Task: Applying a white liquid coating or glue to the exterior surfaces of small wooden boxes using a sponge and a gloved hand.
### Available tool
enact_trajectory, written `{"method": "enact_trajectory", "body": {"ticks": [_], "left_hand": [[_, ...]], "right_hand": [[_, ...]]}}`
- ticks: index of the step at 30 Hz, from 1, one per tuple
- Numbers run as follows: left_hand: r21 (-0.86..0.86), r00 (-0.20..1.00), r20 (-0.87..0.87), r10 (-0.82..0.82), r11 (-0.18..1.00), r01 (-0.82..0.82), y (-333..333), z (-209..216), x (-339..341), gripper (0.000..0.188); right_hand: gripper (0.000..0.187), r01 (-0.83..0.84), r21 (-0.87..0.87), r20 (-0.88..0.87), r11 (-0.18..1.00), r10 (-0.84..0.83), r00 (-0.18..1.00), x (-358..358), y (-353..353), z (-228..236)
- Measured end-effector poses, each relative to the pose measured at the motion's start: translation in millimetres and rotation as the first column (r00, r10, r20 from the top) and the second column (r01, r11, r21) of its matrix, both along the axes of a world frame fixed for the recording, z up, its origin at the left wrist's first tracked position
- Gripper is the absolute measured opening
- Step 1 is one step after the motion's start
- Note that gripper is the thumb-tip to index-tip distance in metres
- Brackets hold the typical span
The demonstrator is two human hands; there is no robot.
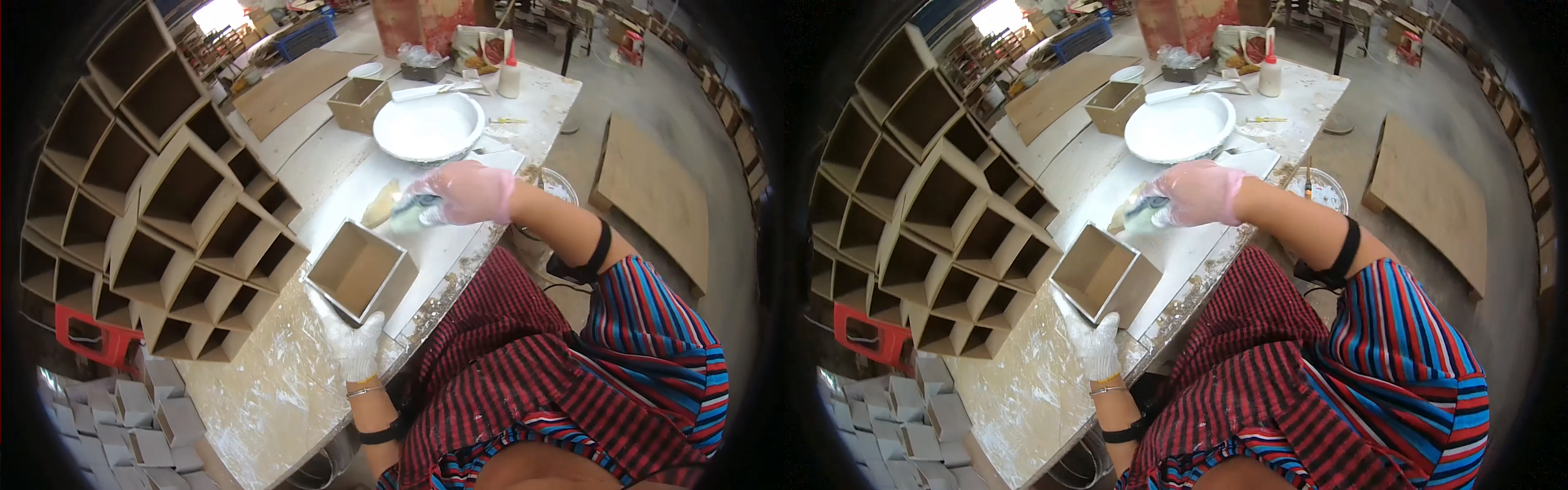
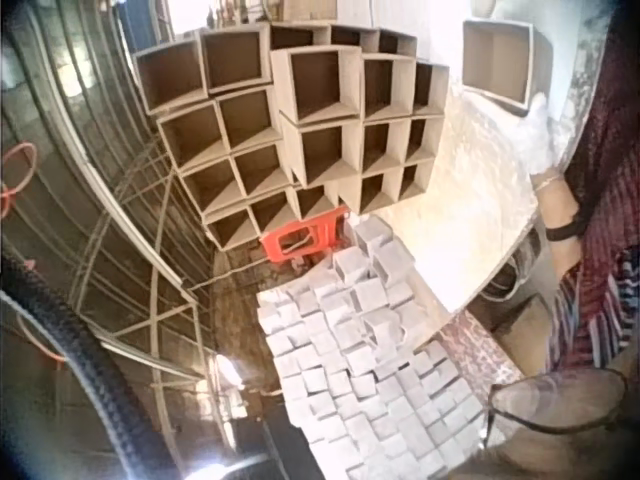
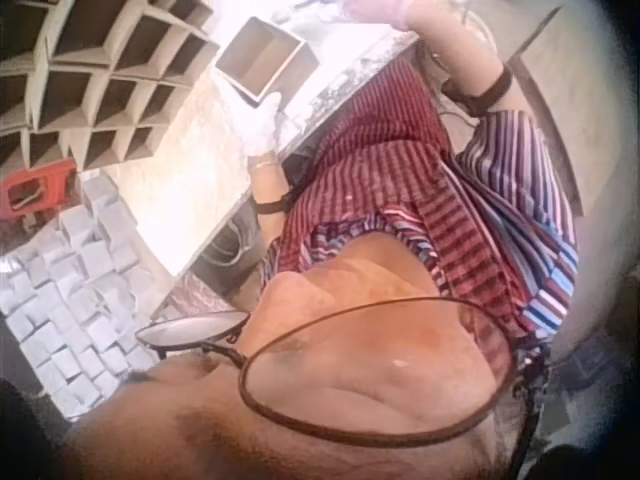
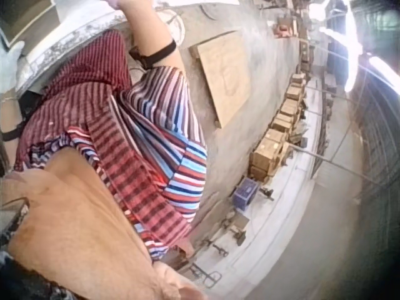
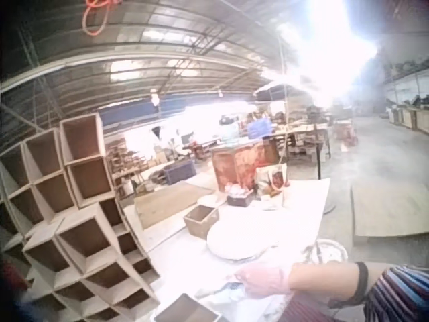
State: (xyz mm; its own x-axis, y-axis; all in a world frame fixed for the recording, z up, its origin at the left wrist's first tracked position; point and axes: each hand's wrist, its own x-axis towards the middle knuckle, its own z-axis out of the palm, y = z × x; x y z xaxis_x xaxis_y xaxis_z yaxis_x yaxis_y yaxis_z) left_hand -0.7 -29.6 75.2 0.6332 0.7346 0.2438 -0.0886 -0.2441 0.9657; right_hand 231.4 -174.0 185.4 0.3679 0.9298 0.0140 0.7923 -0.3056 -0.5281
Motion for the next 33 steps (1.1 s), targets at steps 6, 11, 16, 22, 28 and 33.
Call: {"method": "enact_trajectory", "body": {"ticks": [6,11,16,22,28,33], "left_hand": [[0.060,0.998,0.052,-0.018,0.998,0.015,4,-11,-1,0.110],[0.045,0.994,0.107,-0.019,0.999,0.014,7,-18,-1,0.110],[0.075,0.997,0.068,-0.020,0.997,0.015,7,-19,2,0.109],[0.010,0.996,0.093,0.007,1.000,-0.008,-4,-12,2,0.105],[0.081,0.994,0.098,-0.041,0.996,0.033,-7,-4,0,0.102],[0.242,0.991,0.088,0.102,0.963,-0.121,-6,3,-10,0.087]], "right_hand": [[0.041,0.007,-0.122,0.094,0.992,0.005,0.996,19,29,-71],[0.037,0.059,-0.026,0.226,0.998,-0.052,0.973,39,88,-102],[0.039,0.146,0.077,0.193,0.986,-0.159,0.968,51,78,-109],[0.040,0.142,0.318,0.075,0.937,-0.174,0.982,27,9,-52],[0.038,0.405,0.007,0.433,0.914,-0.368,0.823,118,24,-6],[0.033,0.386,-0.186,0.537,0.904,-0.235,0.810,160,42,-29]]}}
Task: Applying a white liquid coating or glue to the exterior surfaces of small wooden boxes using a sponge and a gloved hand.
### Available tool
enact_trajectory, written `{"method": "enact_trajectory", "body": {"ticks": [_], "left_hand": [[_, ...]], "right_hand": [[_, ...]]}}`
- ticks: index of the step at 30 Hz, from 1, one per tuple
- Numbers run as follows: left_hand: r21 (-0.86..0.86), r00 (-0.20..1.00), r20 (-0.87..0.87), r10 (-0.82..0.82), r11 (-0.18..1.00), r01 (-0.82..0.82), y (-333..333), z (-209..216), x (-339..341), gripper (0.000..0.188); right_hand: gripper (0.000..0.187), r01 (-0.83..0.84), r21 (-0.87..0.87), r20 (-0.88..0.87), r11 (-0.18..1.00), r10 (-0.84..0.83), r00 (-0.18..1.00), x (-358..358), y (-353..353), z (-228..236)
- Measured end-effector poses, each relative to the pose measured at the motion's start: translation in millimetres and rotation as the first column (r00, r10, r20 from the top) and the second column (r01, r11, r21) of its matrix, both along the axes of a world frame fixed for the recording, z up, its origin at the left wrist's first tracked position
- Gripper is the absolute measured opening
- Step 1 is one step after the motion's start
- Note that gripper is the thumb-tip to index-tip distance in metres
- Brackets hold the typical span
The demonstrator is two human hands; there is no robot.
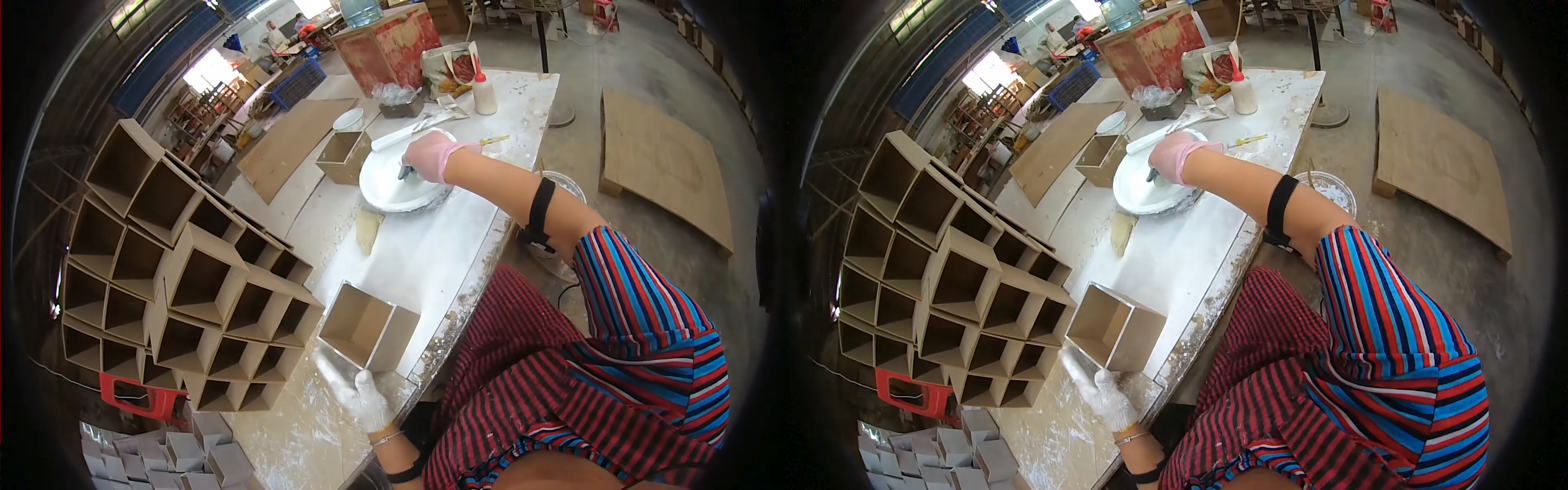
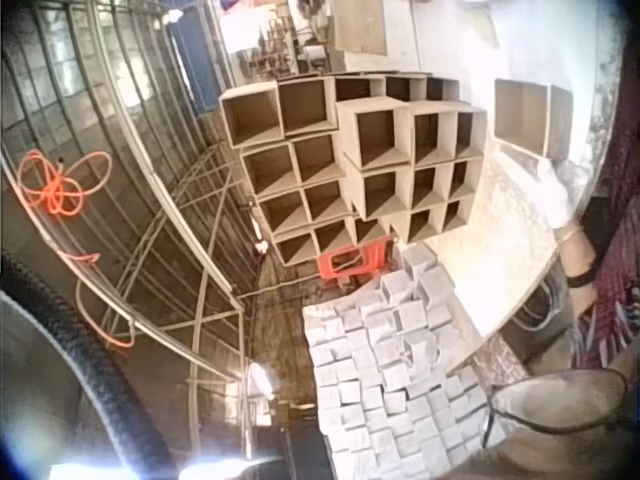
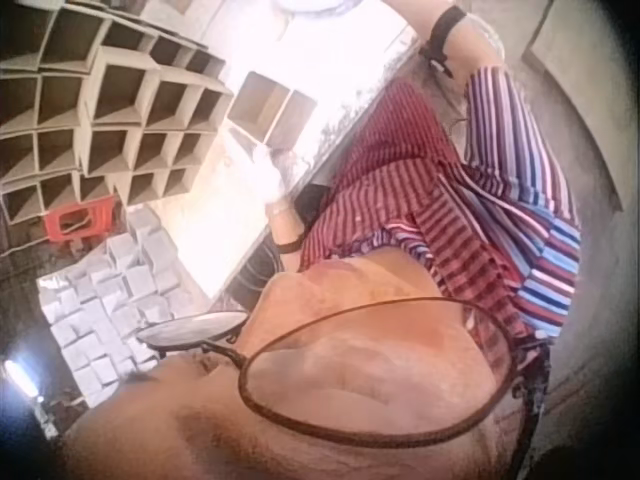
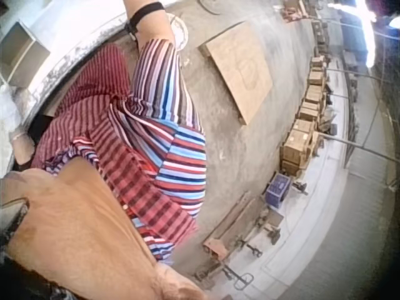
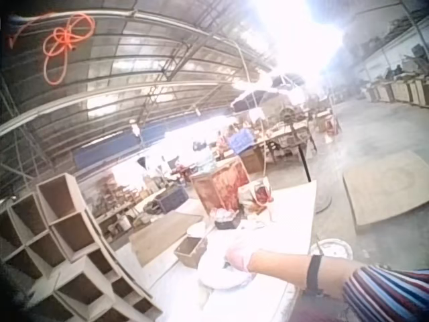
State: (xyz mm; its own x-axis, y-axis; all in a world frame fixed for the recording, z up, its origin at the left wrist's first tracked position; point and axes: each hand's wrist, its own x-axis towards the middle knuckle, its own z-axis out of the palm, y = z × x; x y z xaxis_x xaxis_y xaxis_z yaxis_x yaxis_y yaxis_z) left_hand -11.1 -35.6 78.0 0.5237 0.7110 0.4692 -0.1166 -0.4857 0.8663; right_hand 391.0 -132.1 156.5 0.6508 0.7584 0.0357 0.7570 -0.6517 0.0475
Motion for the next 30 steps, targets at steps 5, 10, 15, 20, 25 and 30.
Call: {"method": "enact_trajectory", "body": {"ticks": [5,10,15,20,25,30], "left_hand": [[0.125,0.997,-0.041,0.071,0.990,-0.065,-9,38,-5,0.056],[0.382,0.979,-0.198,0.044,0.924,0.036,-12,73,3,0.039],[0.375,0.910,-0.414,-0.007,0.910,0.178,-10,93,34,0.032],[0.348,0.561,-0.825,0.063,0.839,0.417,5,105,62,0.030],[0.163,0.173,-0.982,0.073,0.786,0.596,26,97,98,0.038],[0.091,0.109,-0.994,0.022,0.722,0.686,38,90,105,0.046]], "right_hand": [[0.034,-0.013,-0.227,0.038,0.974,0.023,0.999,14,17,-12],[0.031,-0.044,-0.230,0.063,0.972,0.060,0.996,4,13,-13],[0.040,-0.002,-0.094,-0.034,0.996,-0.001,0.999,20,-1,-9],[0.046,0.029,0.134,-0.241,0.991,0.004,0.971,-7,-37,22],[0.047,-0.042,0.152,-0.236,0.987,0.077,0.969,-13,-45,21],[0.045,-0.105,0.262,-0.194,0.959,0.159,0.968,-17,-51,22]]}}
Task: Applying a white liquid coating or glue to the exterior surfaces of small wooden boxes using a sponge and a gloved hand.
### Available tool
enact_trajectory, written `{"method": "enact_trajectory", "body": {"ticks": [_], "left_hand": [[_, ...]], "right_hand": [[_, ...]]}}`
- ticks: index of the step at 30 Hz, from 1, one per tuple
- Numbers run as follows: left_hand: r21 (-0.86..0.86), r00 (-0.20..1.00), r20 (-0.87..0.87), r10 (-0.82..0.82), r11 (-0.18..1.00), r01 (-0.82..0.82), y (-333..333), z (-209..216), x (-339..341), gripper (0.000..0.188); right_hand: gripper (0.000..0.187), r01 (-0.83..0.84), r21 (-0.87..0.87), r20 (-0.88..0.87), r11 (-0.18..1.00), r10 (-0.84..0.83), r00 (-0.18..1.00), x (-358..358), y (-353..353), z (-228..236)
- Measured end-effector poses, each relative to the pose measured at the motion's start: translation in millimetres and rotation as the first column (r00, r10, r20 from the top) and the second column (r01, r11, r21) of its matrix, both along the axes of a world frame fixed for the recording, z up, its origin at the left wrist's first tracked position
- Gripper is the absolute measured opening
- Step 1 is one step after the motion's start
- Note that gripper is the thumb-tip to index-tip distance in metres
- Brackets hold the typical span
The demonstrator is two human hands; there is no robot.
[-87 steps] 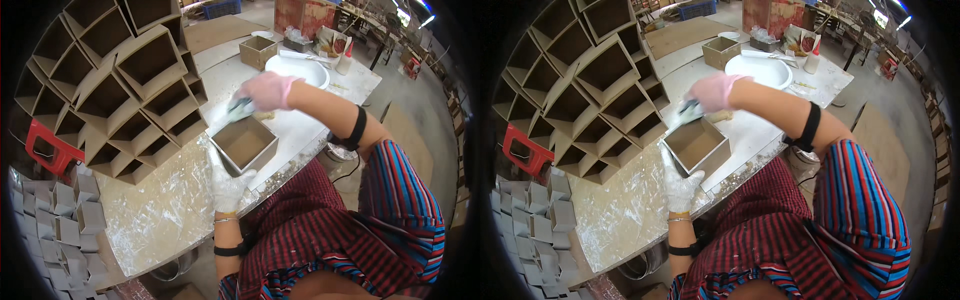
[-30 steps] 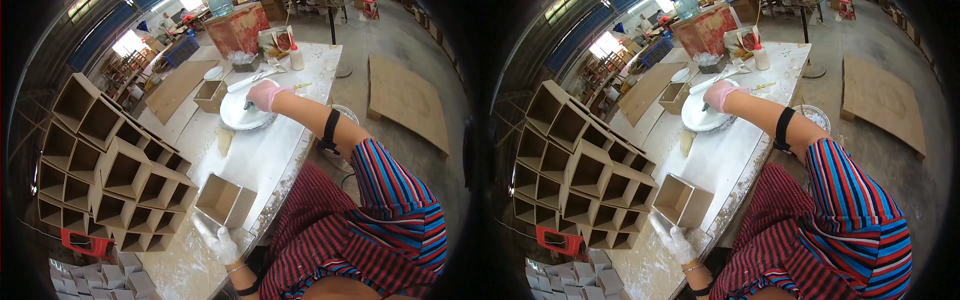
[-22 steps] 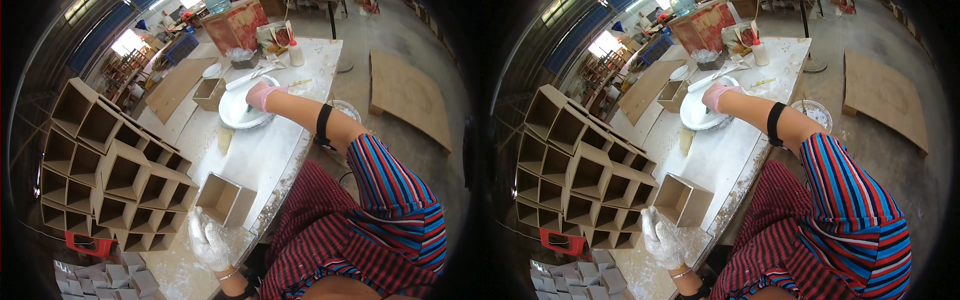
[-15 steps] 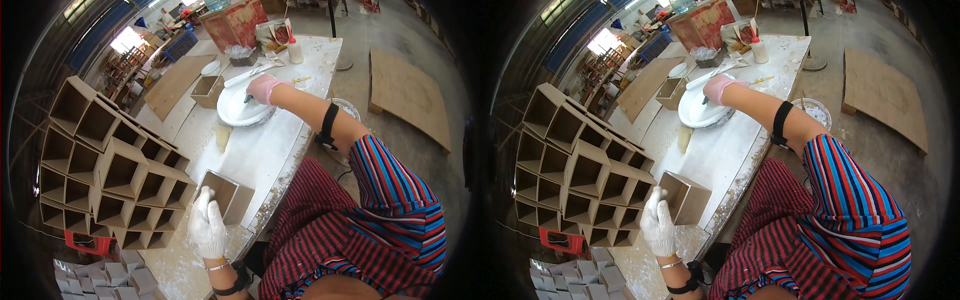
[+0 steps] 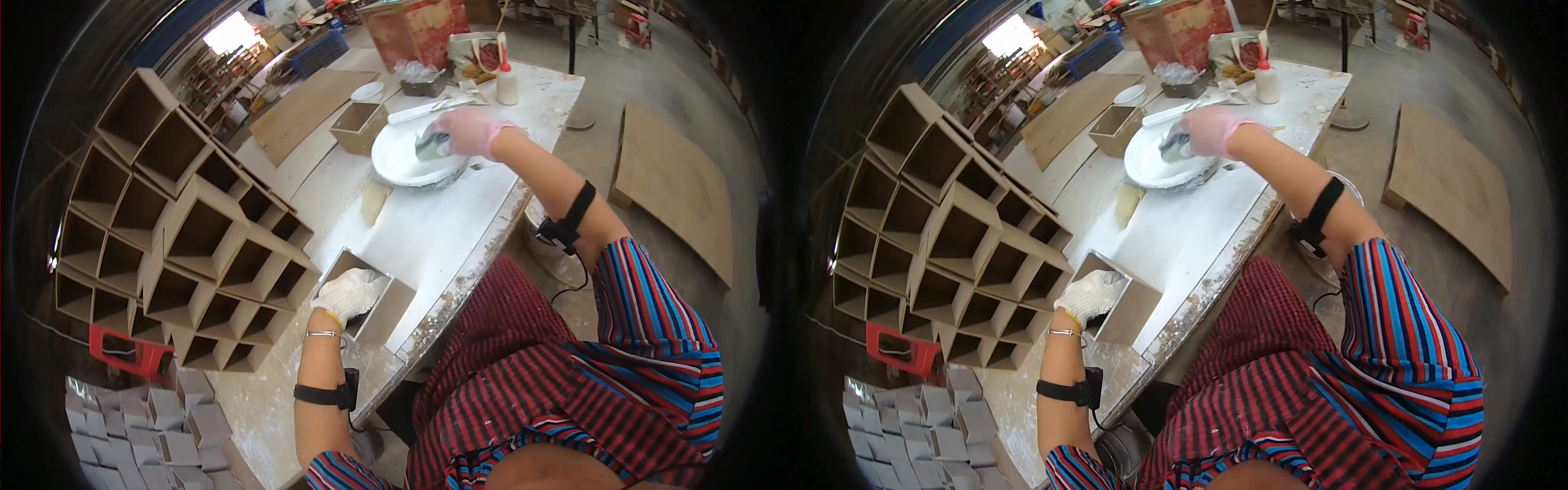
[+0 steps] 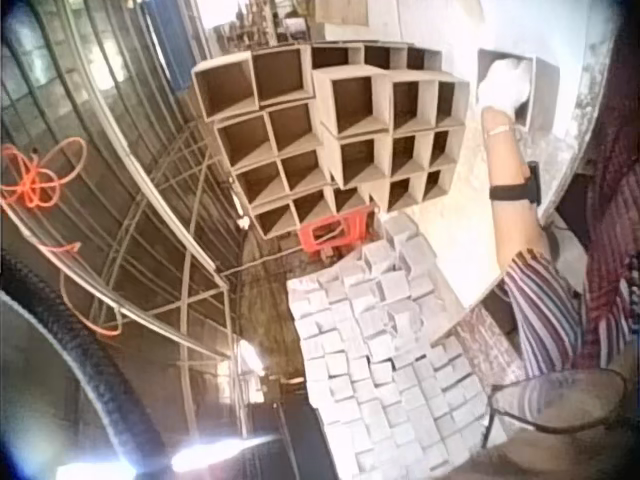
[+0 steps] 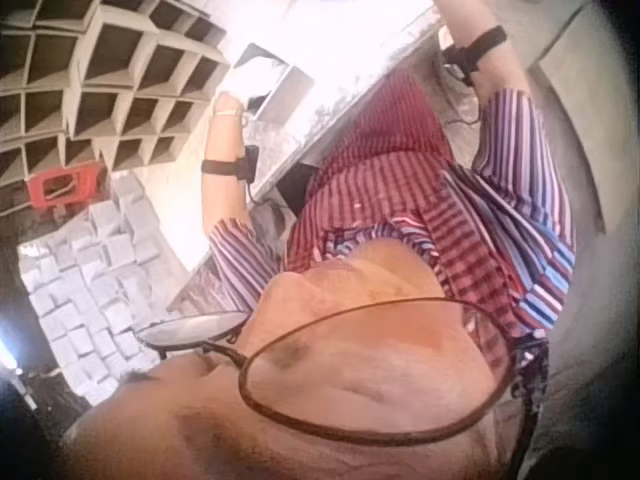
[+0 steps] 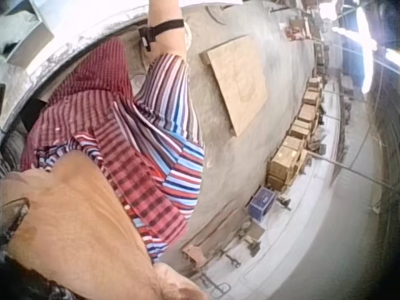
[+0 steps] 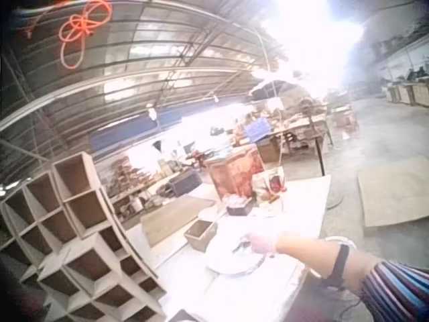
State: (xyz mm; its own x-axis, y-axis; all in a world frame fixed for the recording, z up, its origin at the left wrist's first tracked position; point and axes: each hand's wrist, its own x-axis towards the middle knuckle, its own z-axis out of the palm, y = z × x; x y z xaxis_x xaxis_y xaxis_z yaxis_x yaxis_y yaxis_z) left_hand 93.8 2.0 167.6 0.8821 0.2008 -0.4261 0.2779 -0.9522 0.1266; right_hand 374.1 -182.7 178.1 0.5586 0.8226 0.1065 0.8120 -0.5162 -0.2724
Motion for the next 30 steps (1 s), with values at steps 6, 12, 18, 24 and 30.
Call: {"method": "enact_trajectory", "body": {"ticks": [6,12,18,24,30], "left_hand": [[-0.036,0.979,0.048,0.200,0.980,-0.198,12,-5,-34,0.052],[-0.395,0.734,0.533,0.422,0.891,-0.225,58,-73,-102,0.038],[0.057,0.563,0.813,0.149,0.941,-0.332,14,-81,-86,0.038],[0.118,0.466,0.884,0.039,0.946,-0.303,-9,-57,-61,0.046],[0.213,0.508,0.860,-0.050,0.939,-0.268,-26,-16,-59,0.053]], "right_hand": [[0.045,0.069,0.318,-0.176,0.946,-0.013,0.984,-5,-17,-19],[0.058,0.432,0.742,-0.635,0.513,0.744,0.206,-49,-24,-63],[0.057,0.547,0.683,-0.583,0.483,0.812,0.011,-134,1,-85],[0.048,-0.249,0.749,-0.172,0.615,0.543,0.822,-192,6,-32],[0.050,-0.392,0.646,0.183,0.656,0.365,0.913,-198,33,-39]]}}
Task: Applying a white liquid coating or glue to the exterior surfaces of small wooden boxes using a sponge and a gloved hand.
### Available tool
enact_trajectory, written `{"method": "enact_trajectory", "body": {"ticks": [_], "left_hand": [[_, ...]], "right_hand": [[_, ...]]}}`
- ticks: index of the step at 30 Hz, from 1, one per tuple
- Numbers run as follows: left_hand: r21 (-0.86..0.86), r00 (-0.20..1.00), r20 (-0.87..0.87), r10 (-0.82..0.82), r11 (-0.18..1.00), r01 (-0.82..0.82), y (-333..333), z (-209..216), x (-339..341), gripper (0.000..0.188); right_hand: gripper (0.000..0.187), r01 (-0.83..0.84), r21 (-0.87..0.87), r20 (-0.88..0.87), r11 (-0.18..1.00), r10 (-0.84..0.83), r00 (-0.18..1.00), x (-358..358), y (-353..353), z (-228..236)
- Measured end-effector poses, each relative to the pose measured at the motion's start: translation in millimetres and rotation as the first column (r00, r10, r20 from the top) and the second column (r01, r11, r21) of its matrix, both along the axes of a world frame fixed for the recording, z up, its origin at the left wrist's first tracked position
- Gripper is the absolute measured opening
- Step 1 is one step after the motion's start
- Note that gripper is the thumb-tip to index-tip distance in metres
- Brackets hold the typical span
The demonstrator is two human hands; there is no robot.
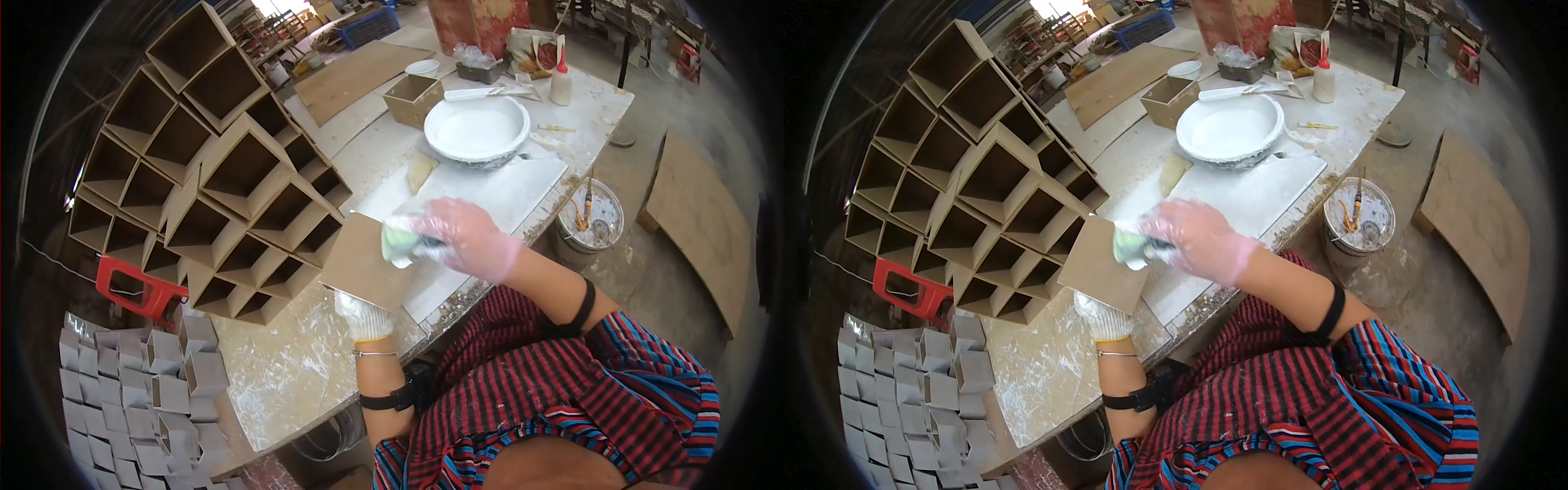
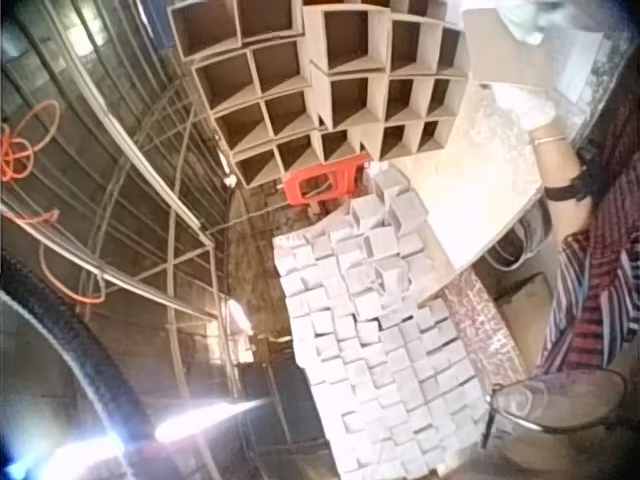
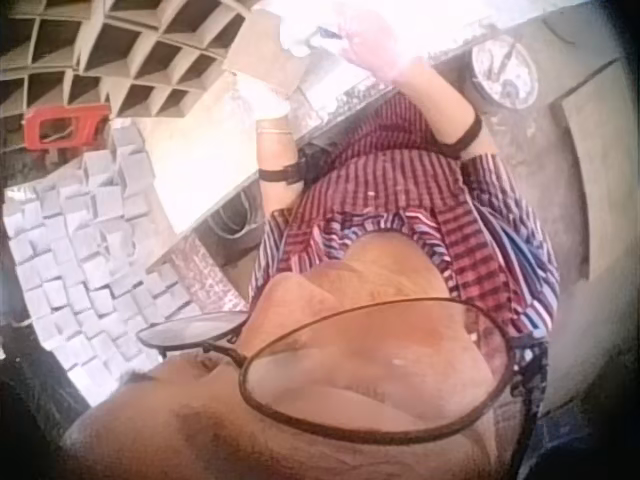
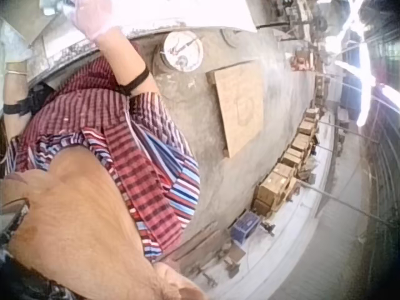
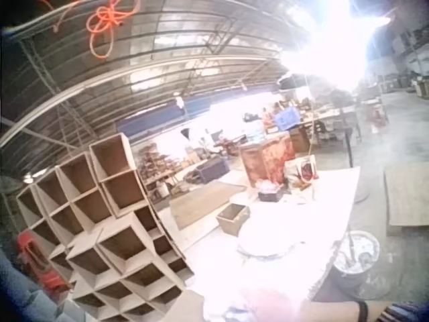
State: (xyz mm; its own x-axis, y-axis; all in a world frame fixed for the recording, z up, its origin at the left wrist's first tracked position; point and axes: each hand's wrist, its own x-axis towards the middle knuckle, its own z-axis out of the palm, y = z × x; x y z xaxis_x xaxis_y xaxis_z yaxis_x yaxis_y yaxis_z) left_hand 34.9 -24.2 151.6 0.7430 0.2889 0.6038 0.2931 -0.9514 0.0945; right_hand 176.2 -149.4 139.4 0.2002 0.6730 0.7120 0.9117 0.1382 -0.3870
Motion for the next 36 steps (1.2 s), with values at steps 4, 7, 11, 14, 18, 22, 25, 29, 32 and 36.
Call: {"method": "enact_trajectory", "body": {"ticks": [4,7,11,14,18,22,25,29,32,36], "left_hand": [[0.078,0.990,-0.062,0.125,0.990,-0.120,3,-23,-6,0.043],[0.022,0.988,-0.073,0.133,0.991,-0.132,17,-57,-12,0.051],[-0.798,0.889,0.459,-0.004,0.438,0.414,52,-132,-20,0.065],[-0.087,0.999,0.042,0.019,0.996,-0.015,27,-90,-18,0.046],[-0.821,0.819,0.557,0.136,0.240,0.518,39,-113,-9,0.040],[-0.251,0.925,-0.280,0.255,0.911,-0.327,75,-146,-13,0.043],[-0.665,0.950,0.290,-0.112,0.690,0.285,42,-124,-15,0.046],[-0.742,0.759,0.651,0.032,0.239,0.626,50,-145,-13,0.046],[-0.758,0.749,0.621,0.232,-0.068,0.649,42,-132,-11,0.046],[-0.816,0.808,0.578,0.113,0.089,0.571,42,-140,-19,0.047]], "right_hand": [[0.050,0.059,0.048,-0.024,0.997,-0.058,0.998,4,15,2],[0.052,-0.113,0.187,0.050,0.976,0.106,0.993,-31,13,1],[0.052,-0.135,0.095,0.077,0.986,0.128,0.989,-34,22,-1],[0.052,0.087,0.069,-0.061,0.994,-0.083,0.995,-1,39,12],[0.050,-0.156,0.167,0.067,0.974,0.147,0.987,-34,24,8],[0.051,-0.271,0.162,-0.013,0.949,0.277,0.961,-49,28,13],[0.051,-0.045,0.176,-0.133,0.983,0.069,0.989,-9,44,7],[0.051,-0.192,0.169,-0.101,0.967,0.211,0.972,-33,34,15],[0.048,-0.267,0.089,-0.026,0.959,0.271,0.962,-46,23,21],[0.043,-0.045,0.055,-0.104,0.997,0.050,0.993,-9,40,30]]}}
